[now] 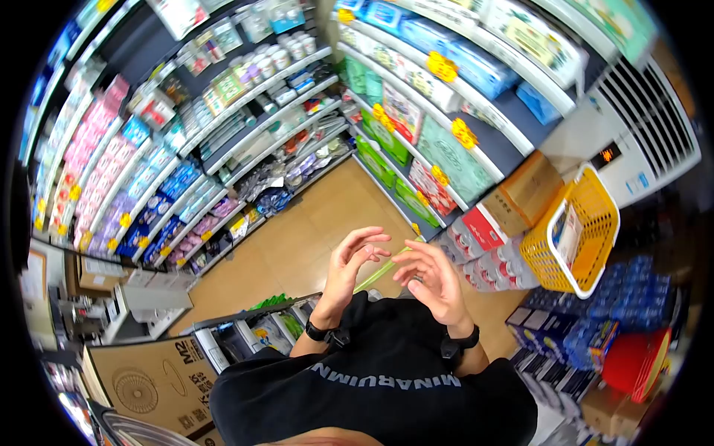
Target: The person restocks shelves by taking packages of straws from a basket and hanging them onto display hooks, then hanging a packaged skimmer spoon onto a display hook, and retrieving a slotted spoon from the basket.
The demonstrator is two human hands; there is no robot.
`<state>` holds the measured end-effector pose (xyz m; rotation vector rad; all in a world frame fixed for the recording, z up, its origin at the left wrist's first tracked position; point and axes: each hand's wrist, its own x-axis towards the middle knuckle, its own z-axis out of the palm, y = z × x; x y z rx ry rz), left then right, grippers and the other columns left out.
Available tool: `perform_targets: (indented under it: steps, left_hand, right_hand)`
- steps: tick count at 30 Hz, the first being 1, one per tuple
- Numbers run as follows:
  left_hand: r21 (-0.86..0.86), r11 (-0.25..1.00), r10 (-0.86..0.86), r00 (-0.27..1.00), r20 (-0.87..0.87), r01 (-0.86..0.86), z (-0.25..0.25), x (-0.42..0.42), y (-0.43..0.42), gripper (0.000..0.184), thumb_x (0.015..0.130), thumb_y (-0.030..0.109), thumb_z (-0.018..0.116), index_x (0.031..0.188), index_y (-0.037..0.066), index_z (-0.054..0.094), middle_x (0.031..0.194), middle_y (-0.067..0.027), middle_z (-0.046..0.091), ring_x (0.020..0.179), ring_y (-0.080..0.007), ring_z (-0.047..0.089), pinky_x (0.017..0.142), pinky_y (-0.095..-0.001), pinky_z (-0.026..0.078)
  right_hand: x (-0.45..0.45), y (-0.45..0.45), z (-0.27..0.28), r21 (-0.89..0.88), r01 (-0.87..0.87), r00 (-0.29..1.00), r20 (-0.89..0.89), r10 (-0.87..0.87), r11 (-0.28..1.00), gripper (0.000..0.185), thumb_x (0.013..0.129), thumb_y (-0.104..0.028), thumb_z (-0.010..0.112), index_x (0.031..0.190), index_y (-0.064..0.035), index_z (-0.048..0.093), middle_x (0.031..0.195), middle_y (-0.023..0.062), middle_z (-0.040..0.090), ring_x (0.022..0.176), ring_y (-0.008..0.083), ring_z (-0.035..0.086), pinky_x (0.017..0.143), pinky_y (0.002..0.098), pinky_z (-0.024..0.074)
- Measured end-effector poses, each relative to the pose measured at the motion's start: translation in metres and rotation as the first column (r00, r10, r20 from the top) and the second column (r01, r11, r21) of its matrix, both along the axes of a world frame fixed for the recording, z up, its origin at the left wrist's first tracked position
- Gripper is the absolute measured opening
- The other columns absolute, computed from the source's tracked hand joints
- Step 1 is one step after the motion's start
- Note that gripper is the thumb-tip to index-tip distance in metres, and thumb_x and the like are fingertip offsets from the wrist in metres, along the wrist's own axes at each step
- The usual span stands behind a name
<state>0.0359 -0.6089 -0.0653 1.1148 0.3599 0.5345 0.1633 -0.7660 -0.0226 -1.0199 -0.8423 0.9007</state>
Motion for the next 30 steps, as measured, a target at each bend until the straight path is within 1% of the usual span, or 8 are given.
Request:
perform_targets:
  steps: [1, 6, 16, 22, 25, 27, 29, 30]
  left_hand:
    - [0.028, 0.999, -0.032, 0.999, 0.001, 0.032, -0.001, 0.005, -0.002, 0.038, 0.101, 0.021, 0.056, 0.134, 0.003, 0.054, 0.127, -0.0115, 0.065, 0.106, -0.0188, 0.065, 0.089, -0.0307, 0.047]
    - [0.037, 0.982, -0.185, 0.982, -0.023, 0.186, 0.002, 0.045, -0.025, 0.037, 0.100, 0.018, 0.056, 0.134, 0.004, 0.055, 0.127, -0.0104, 0.065, 0.106, -0.0181, 0.065, 0.089, -0.0300, 0.046]
    - [0.099, 0.859, -0.497, 0.865, -0.072, 0.502, 0.005, 0.151, -0.095, 0.039, 0.098, 0.016, 0.058, 0.135, 0.004, 0.055, 0.130, -0.0106, 0.063, 0.109, -0.0184, 0.064, 0.090, -0.0300, 0.046]
    - [0.116, 0.775, -0.622, 0.782, -0.026, 0.621, 0.009, 0.243, -0.156, 0.039, 0.098, 0.015, 0.057, 0.135, 0.004, 0.054, 0.132, -0.0105, 0.062, 0.111, -0.0181, 0.062, 0.090, -0.0287, 0.045]
    - [0.187, 0.717, -0.680, 0.733, -0.023, 0.671, 0.005, 0.301, -0.189, 0.037, 0.098, 0.014, 0.056, 0.134, 0.005, 0.055, 0.130, -0.0090, 0.062, 0.110, -0.0164, 0.062, 0.089, -0.0272, 0.045]
    - [0.201, 0.682, -0.706, 0.705, -0.069, 0.703, 0.003, 0.341, -0.209, 0.035, 0.098, 0.014, 0.056, 0.132, 0.005, 0.056, 0.129, -0.0075, 0.063, 0.108, -0.0154, 0.062, 0.088, -0.0266, 0.046]
    - [0.239, 0.667, -0.714, 0.697, -0.066, 0.706, 0.001, 0.385, -0.234, 0.032, 0.099, 0.015, 0.056, 0.129, 0.006, 0.057, 0.126, -0.0063, 0.064, 0.107, -0.0155, 0.063, 0.087, -0.0274, 0.047]
    - [0.246, 0.628, -0.740, 0.665, -0.104, 0.738, -0.008, 0.409, -0.245, 0.034, 0.099, 0.019, 0.055, 0.130, 0.005, 0.057, 0.126, -0.0071, 0.064, 0.108, -0.0166, 0.062, 0.089, -0.0285, 0.046]
  right_hand:
    - [0.000, -0.007, 0.000, 0.005, 0.022, 1.000, 0.001, -0.022, 1.000, 0.060, 0.092, -0.008, 0.060, 0.146, 0.0010, 0.036, 0.128, 0.0182, 0.058, 0.104, 0.0217, 0.062, 0.090, 0.0341, 0.0481]
    - [0.009, -0.047, 0.000, 0.031, 0.159, 0.987, -0.013, -0.159, 0.987, 0.058, 0.093, -0.004, 0.059, 0.146, 0.0009, 0.036, 0.129, 0.0176, 0.057, 0.106, 0.0220, 0.061, 0.098, 0.0381, 0.0471]
    - [0.058, -0.141, -0.007, 0.051, 0.454, 0.891, -0.047, -0.452, 0.890, 0.058, 0.093, -0.005, 0.059, 0.146, 0.0014, 0.036, 0.129, 0.0173, 0.057, 0.105, 0.0215, 0.061, 0.096, 0.0375, 0.0476]
    - [0.114, -0.203, -0.009, 0.082, 0.552, 0.833, -0.019, -0.553, 0.830, 0.058, 0.093, -0.003, 0.059, 0.146, 0.0013, 0.036, 0.128, 0.0171, 0.057, 0.104, 0.0211, 0.061, 0.096, 0.0367, 0.0480]
    - [0.144, -0.233, -0.008, 0.089, 0.584, 0.811, -0.019, -0.585, 0.807, 0.057, 0.093, -0.003, 0.059, 0.145, 0.0015, 0.036, 0.128, 0.0172, 0.056, 0.104, 0.0210, 0.061, 0.096, 0.0365, 0.0480]
    - [0.161, -0.251, -0.014, 0.106, 0.606, 0.793, -0.013, -0.608, 0.788, 0.058, 0.093, -0.003, 0.059, 0.146, 0.0017, 0.036, 0.128, 0.0172, 0.056, 0.103, 0.0207, 0.061, 0.096, 0.0361, 0.0480]
    - [0.177, -0.269, -0.016, 0.103, 0.625, 0.779, -0.018, -0.627, 0.774, 0.058, 0.093, -0.003, 0.059, 0.146, 0.0019, 0.036, 0.128, 0.0172, 0.056, 0.103, 0.0205, 0.061, 0.096, 0.0361, 0.0481]
    - [0.185, -0.277, -0.017, 0.102, 0.634, 0.772, -0.016, -0.636, 0.767, 0.057, 0.093, -0.004, 0.060, 0.145, 0.0021, 0.036, 0.128, 0.0172, 0.056, 0.103, 0.0202, 0.060, 0.096, 0.0362, 0.0483]
